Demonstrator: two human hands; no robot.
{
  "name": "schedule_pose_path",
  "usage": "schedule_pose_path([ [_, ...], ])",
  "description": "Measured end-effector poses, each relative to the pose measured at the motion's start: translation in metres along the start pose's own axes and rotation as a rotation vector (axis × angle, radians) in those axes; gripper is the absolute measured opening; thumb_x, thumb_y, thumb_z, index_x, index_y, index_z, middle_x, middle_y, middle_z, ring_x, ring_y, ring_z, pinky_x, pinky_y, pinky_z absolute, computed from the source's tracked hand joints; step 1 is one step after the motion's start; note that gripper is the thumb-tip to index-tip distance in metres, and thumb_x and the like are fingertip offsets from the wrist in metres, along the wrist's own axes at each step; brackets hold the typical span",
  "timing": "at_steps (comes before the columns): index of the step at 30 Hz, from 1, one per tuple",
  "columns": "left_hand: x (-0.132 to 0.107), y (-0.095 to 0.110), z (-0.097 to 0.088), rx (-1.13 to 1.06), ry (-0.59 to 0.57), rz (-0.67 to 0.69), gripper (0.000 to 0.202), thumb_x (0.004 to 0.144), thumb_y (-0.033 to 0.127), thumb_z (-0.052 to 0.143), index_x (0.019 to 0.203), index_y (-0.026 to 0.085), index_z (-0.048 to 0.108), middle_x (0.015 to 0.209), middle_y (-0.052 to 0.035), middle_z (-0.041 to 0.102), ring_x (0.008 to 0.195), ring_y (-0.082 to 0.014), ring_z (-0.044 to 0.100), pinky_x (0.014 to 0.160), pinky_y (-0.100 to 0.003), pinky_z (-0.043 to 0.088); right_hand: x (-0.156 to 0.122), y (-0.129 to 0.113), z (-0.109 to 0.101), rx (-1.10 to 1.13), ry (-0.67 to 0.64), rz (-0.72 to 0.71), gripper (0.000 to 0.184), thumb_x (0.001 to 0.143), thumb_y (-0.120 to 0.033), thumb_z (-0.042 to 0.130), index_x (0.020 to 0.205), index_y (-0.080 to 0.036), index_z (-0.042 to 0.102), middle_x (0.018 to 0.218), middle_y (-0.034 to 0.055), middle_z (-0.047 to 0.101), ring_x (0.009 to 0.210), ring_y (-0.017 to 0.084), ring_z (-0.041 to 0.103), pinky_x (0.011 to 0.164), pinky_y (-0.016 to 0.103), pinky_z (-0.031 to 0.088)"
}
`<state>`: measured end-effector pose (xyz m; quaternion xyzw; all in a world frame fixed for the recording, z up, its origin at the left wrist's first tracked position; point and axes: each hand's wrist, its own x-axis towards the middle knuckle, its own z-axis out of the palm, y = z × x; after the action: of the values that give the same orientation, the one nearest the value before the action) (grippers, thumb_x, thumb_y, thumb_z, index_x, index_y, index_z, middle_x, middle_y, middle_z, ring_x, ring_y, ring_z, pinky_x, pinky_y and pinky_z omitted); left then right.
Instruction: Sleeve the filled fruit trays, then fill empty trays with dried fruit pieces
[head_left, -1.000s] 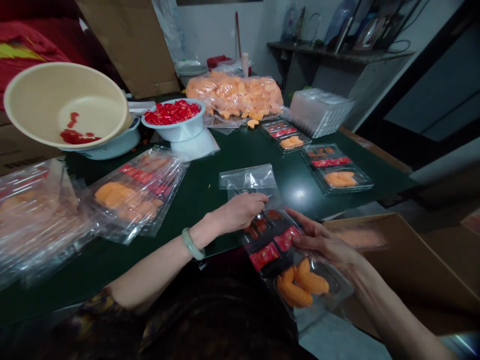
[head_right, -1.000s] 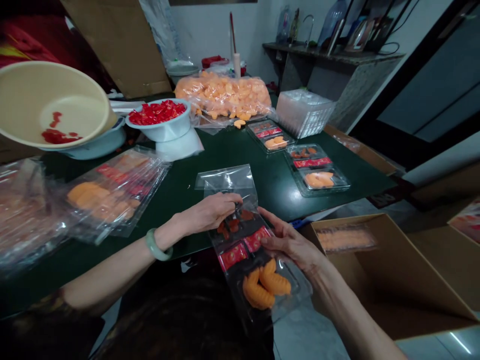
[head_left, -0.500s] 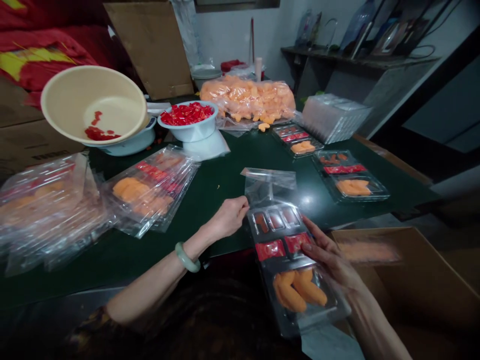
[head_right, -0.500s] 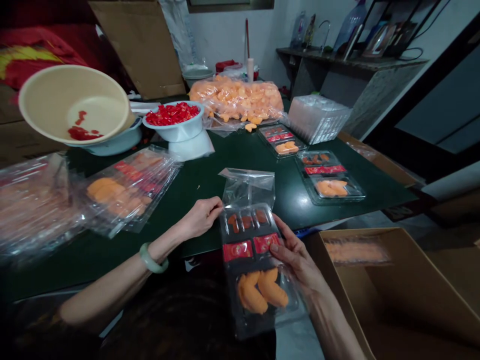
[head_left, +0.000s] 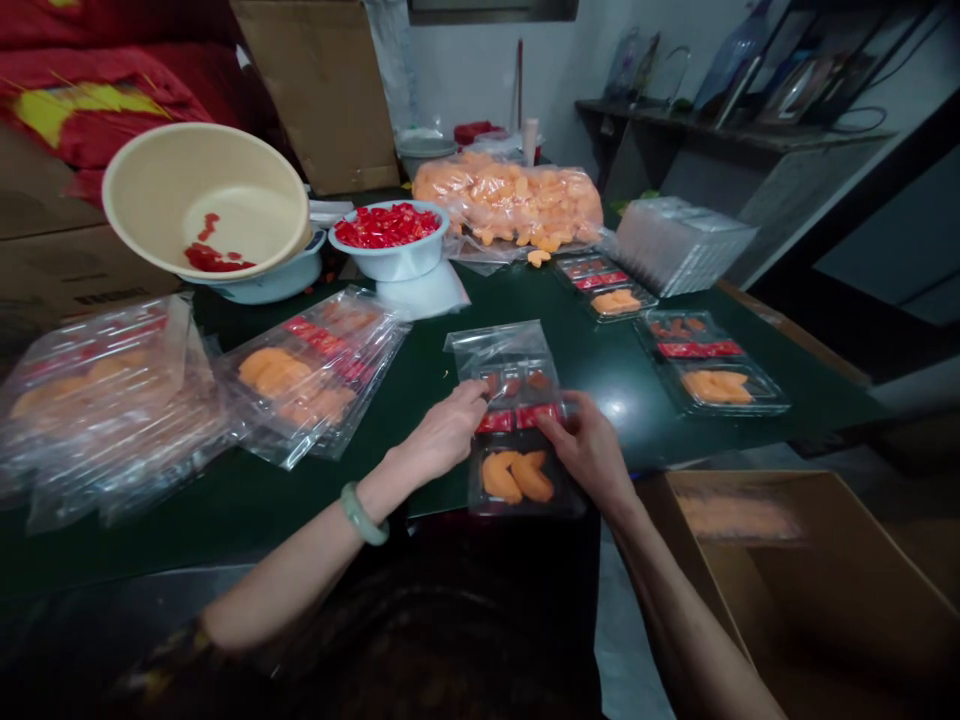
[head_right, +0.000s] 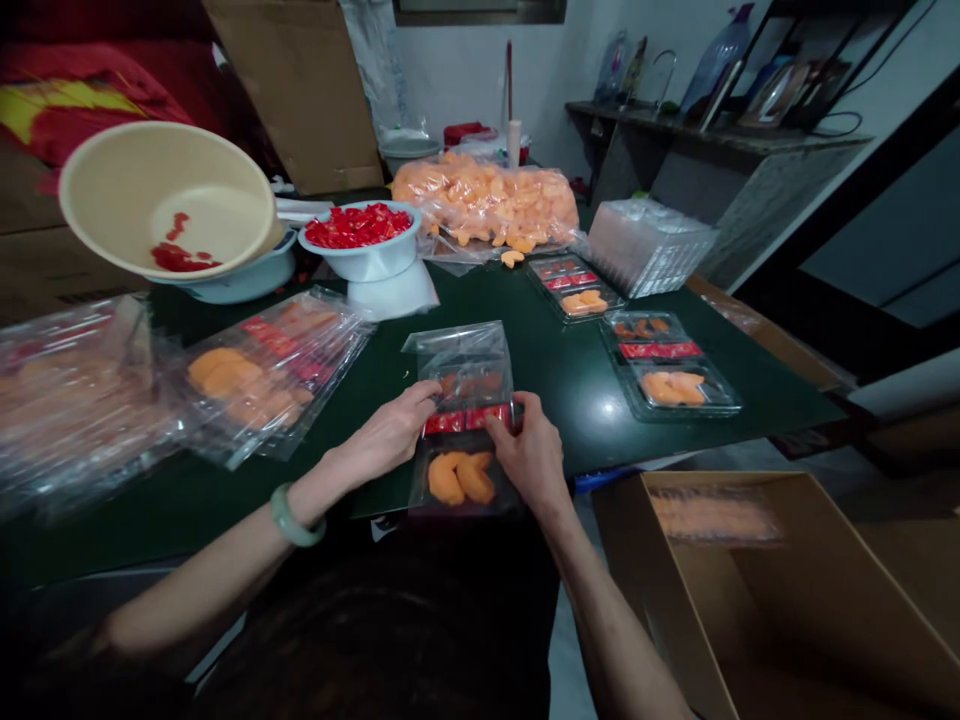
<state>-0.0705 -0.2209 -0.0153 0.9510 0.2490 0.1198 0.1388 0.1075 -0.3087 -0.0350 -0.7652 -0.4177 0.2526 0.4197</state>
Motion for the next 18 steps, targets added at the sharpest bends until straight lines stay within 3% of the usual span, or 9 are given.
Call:
schedule_pose_path([
  [3,0.008,-0.011,-0.004,-0.037,-0.042,0.003,0.025,0.079,-0.001,0.035,0.095,0.011,0.052,0.123,-0.0152,0.047,0.115,-0.0217,0.046,0.094,-0.035,0.045,0.001,0.007,-0.003,-0.398,0.037,-0.343,0.054,0.076,-0.042,0.060,0.122,-0.015,0.053,0.122,0.0197,0.050,0.112,0.035,0.048,0.087,0.051,0.042],
  [6,0.009,-0.013,-0.006,-0.079,-0.047,0.025,0.027,0.079,-0.001,0.036,0.096,0.010,0.053,0.124,-0.0152,0.047,0.117,-0.0226,0.046,0.094,-0.036,0.045,-0.014,0.027,-0.018,-0.419,-0.233,-0.654,0.076,0.072,-0.047,0.066,0.137,-0.020,0.038,0.145,0.0167,0.027,0.131,0.036,0.027,0.096,0.052,0.037],
  [8,0.009,-0.012,-0.006,-0.113,-0.032,0.052,0.028,0.079,0.000,0.036,0.098,0.010,0.054,0.127,-0.0162,0.046,0.120,-0.0237,0.043,0.097,-0.037,0.043,-0.021,0.042,-0.027,-0.426,-0.329,-0.770,0.071,0.072,-0.043,0.069,0.134,-0.025,0.042,0.148,0.0121,0.023,0.133,0.035,0.023,0.097,0.053,0.036],
  [12,0.011,-0.003,-0.005,-0.175,-0.004,0.142,0.030,0.082,0.005,0.038,0.106,0.011,0.056,0.129,-0.0139,0.048,0.125,-0.0237,0.040,0.105,-0.039,0.035,-0.016,0.055,-0.016,-0.368,-0.096,-0.831,0.041,0.075,-0.027,0.068,0.115,-0.024,0.058,0.135,0.0114,0.043,0.117,0.030,0.041,0.090,0.048,0.043],
  [15,0.014,0.006,-0.005,-0.164,-0.047,0.194,0.032,0.083,0.008,0.040,0.111,0.015,0.056,0.128,-0.0114,0.050,0.124,-0.0237,0.041,0.106,-0.041,0.033,-0.008,0.044,0.006,-0.349,0.097,-0.735,0.030,0.074,-0.021,0.068,0.103,-0.020,0.062,0.117,0.0124,0.054,0.100,0.027,0.050,0.080,0.043,0.049],
  [18,0.014,0.006,-0.007,-0.136,-0.061,0.177,0.034,0.084,0.008,0.039,0.113,0.016,0.055,0.130,-0.0110,0.049,0.125,-0.0245,0.041,0.106,-0.044,0.033,-0.010,0.024,0.014,-0.429,0.113,-0.619,0.029,0.070,-0.019,0.071,0.098,-0.019,0.064,0.112,0.0124,0.055,0.093,0.027,0.051,0.076,0.042,0.050],
])
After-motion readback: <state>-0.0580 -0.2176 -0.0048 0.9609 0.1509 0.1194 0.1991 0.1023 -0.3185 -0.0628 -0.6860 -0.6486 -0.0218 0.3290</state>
